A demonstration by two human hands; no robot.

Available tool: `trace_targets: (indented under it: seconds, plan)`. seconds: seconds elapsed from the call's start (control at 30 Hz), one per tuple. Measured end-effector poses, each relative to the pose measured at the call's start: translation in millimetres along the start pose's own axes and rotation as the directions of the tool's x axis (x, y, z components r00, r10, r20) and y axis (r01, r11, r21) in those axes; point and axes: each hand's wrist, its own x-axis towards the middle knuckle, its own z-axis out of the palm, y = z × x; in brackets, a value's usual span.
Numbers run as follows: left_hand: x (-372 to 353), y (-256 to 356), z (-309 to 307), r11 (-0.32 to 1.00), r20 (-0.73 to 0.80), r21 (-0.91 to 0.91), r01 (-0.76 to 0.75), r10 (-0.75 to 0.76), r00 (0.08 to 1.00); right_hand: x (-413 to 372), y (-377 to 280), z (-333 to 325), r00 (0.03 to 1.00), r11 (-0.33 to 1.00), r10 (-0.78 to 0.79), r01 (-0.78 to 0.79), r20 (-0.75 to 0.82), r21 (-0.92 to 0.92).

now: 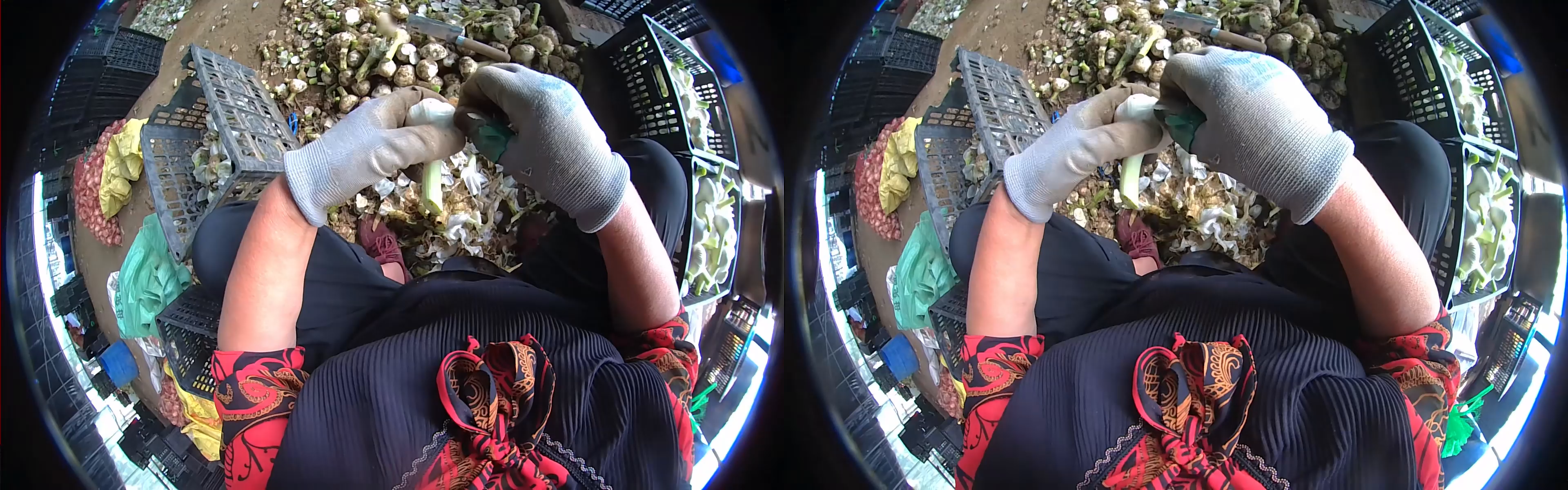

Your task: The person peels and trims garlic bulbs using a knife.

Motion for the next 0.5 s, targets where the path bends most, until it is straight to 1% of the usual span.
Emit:
trace_targets:
  seconds: [0.13,0.23,0.27,0.3,0.33,0.37,0.43,0.5]
  plan:
    - [1,-2,-4,0.995,-0.060,0.099,0.032,-0.026,0.998,4,3,1,1.000,1.000,0.023,-0.023,0.016,-0.002]
    - [0,8,-4,0.986,-0.015,0.156,0.050,-0.049,0.999,6,7,0,1.000,0.999,0.017,-0.017,-0.017,-0.035]
    - [1,5,-3,0.991,-0.006,0.132,0.037,-0.037,0.999,7,10,-1,0.999,0.999,0.011,-0.012,-0.035,-0.049]
    - [2,-2,-1,0.994,0.004,0.108,0.023,-0.023,1.000,7,16,1,0.998,1.000,-0.021,0.020,-0.057,-0.009]
    - [2,-5,0,0.997,0.013,0.082,0.008,-0.009,1.000,7,17,1,0.997,0.999,-0.031,0.029,-0.064,-0.029]
    - [1,-4,0,0.989,-0.014,0.145,-0.017,0.019,1.000,7,18,1,0.997,0.998,-0.042,0.039,-0.070,-0.050]
    - [1,1,0,0.960,-0.062,0.274,-0.063,0.083,0.995,7,24,3,1.000,0.992,0.009,-0.010,-0.003,-0.124]
    - [3,-9,-1,0.925,-0.097,0.344,-0.164,0.208,0.973,6,26,6,0.999,0.983,0.044,-0.038,0.030,-0.180]
